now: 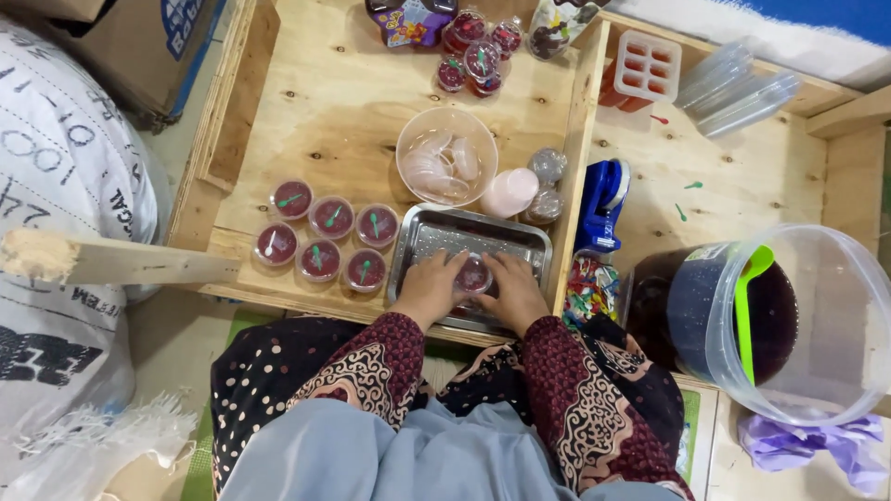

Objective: The person fills small cups with a dark liquid using a ladle and then snaps lids onto the cups by hand, working on a low wooden platform.

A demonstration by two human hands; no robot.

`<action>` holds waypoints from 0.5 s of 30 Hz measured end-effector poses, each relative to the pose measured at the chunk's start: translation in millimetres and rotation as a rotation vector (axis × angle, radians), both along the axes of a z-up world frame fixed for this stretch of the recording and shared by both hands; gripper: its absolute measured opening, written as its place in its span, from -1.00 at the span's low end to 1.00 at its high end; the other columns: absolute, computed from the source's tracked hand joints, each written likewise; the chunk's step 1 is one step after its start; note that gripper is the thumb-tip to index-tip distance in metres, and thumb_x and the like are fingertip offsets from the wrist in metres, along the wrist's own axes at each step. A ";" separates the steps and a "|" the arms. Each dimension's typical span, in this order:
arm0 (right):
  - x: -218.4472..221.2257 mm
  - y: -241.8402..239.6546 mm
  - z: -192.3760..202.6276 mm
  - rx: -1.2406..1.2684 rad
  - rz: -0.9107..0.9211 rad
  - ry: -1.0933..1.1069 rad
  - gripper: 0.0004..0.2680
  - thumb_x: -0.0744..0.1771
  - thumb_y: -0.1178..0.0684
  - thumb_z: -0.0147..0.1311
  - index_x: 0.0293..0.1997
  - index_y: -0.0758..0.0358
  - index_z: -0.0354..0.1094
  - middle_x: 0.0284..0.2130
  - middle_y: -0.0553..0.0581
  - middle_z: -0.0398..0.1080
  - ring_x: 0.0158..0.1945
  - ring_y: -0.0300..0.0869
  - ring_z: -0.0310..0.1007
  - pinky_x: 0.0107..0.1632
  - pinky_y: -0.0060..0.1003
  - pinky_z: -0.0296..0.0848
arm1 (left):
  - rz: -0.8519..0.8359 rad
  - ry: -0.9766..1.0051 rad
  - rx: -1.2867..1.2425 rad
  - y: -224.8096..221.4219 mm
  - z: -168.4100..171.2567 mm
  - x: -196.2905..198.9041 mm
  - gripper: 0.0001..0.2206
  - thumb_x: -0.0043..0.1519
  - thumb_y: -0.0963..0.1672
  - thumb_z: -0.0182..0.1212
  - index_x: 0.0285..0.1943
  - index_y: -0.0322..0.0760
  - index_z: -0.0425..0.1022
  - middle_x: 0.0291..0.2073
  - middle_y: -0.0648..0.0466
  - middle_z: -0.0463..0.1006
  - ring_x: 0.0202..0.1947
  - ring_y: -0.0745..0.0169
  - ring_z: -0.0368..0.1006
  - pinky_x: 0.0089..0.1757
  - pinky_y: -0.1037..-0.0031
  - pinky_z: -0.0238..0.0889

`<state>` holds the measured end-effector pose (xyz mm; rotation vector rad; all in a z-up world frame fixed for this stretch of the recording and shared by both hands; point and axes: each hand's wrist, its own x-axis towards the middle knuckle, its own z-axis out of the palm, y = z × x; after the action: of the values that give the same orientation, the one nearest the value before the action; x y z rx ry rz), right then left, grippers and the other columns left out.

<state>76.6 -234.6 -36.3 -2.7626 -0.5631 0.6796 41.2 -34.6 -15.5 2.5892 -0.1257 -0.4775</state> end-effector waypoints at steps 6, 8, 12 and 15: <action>3.9 0.4 2.7 -0.002 0.095 -0.152 -0.41 0.19 -0.25 0.34 0.37 -0.06 0.28 0.28 0.10 0.28 0.40 0.17 0.13 0.35 0.05 0.30 | -0.066 0.069 0.044 -0.6 -3.9 12.0 -0.30 0.14 0.06 0.37 0.49 -0.01 0.21 0.11 -0.11 0.48 0.09 -0.25 0.46 -0.01 0.02 0.34; 5.8 1.2 -0.4 -0.015 0.104 -0.153 -0.41 0.19 -0.24 0.34 0.37 -0.04 0.28 0.28 0.10 0.29 0.41 0.17 0.12 0.34 0.05 0.30 | -0.083 0.075 0.059 -0.3 -2.8 14.5 -0.31 0.15 0.05 0.36 0.49 -0.02 0.22 0.11 -0.10 0.48 0.11 -0.22 0.44 -0.01 0.04 0.32; 6.5 3.2 2.9 -0.021 0.095 -0.146 -0.41 0.18 -0.25 0.34 0.37 -0.04 0.28 0.29 0.08 0.30 0.44 0.15 0.10 0.32 0.06 0.31 | -0.105 0.099 0.068 0.3 1.1 17.3 -0.31 0.16 0.05 0.36 0.49 -0.04 0.21 0.09 -0.07 0.52 0.14 -0.18 0.41 -0.01 0.06 0.29; 6.4 1.3 -2.6 -0.005 0.084 -0.157 -0.39 0.17 -0.24 0.35 0.37 -0.05 0.29 0.28 0.09 0.33 0.44 0.15 0.12 0.30 0.07 0.33 | -0.107 0.097 0.076 0.0 1.3 17.3 -0.31 0.16 0.06 0.35 0.49 -0.01 0.21 0.09 -0.05 0.53 0.14 -0.16 0.40 0.00 0.05 0.28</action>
<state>83.0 -233.3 -38.9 -2.8268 -0.7135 0.4844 58.5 -34.6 -14.3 2.6363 -0.2173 -0.6580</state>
